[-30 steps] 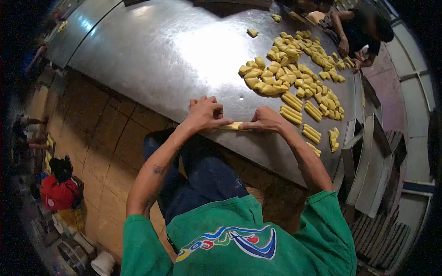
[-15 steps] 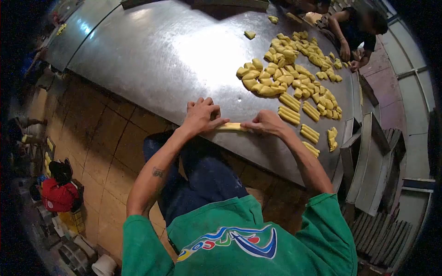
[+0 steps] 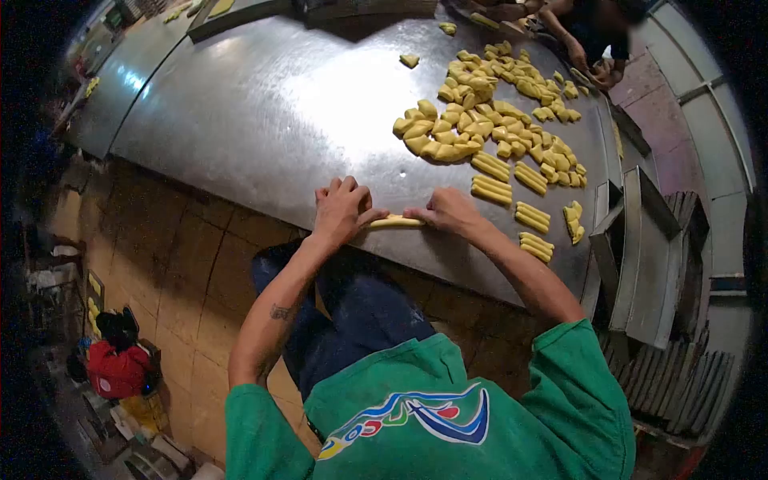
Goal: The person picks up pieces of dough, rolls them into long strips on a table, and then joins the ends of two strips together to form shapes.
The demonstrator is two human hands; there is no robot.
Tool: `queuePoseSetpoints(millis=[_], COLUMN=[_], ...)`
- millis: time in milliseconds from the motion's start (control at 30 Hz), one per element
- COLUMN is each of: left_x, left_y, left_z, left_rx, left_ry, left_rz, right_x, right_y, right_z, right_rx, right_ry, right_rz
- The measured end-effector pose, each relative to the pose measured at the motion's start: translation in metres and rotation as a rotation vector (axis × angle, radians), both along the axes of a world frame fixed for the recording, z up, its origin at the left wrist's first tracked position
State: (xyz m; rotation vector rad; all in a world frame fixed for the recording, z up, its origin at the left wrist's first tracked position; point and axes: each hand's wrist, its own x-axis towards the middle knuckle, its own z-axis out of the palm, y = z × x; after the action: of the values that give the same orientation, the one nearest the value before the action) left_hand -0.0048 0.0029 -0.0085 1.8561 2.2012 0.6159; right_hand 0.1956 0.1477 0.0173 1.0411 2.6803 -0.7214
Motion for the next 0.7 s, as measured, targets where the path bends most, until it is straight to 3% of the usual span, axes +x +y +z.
queuePoseSetpoints(millis=[100, 267, 433, 533, 667, 700], left_x=[-0.010, -0.011, -0.019, -0.018, -0.012, -0.010], left_y=[0.003, 0.009, 0.015, 0.012, 0.007, 0.007], left_z=[0.009, 0.008, 0.015, 0.007, 0.003, 0.002], left_rx=[-0.061, -0.052, -0.124, -0.047, 0.060, 0.069], left_ry=[-0.117, -0.072, -0.170, -0.101, -0.070, -0.071], left_rz=[-0.047, -0.027, -0.036, -0.049, 0.009, 0.007], right_x=[0.005, -0.010, -0.024, -0.030, -0.028, -0.024], right_y=[0.015, 0.019, 0.022, 0.009, 0.020, 0.023], right_z=[-0.005, -0.006, 0.012, 0.013, 0.005, 0.004], right_rx=[-0.142, 0.044, 0.007, 0.165, 0.140, 0.020], right_ry=[0.022, -0.022, -0.063, -0.095, -0.088, -0.078], right_rz=[0.010, 0.024, 0.032, 0.112, 0.090, 0.017])
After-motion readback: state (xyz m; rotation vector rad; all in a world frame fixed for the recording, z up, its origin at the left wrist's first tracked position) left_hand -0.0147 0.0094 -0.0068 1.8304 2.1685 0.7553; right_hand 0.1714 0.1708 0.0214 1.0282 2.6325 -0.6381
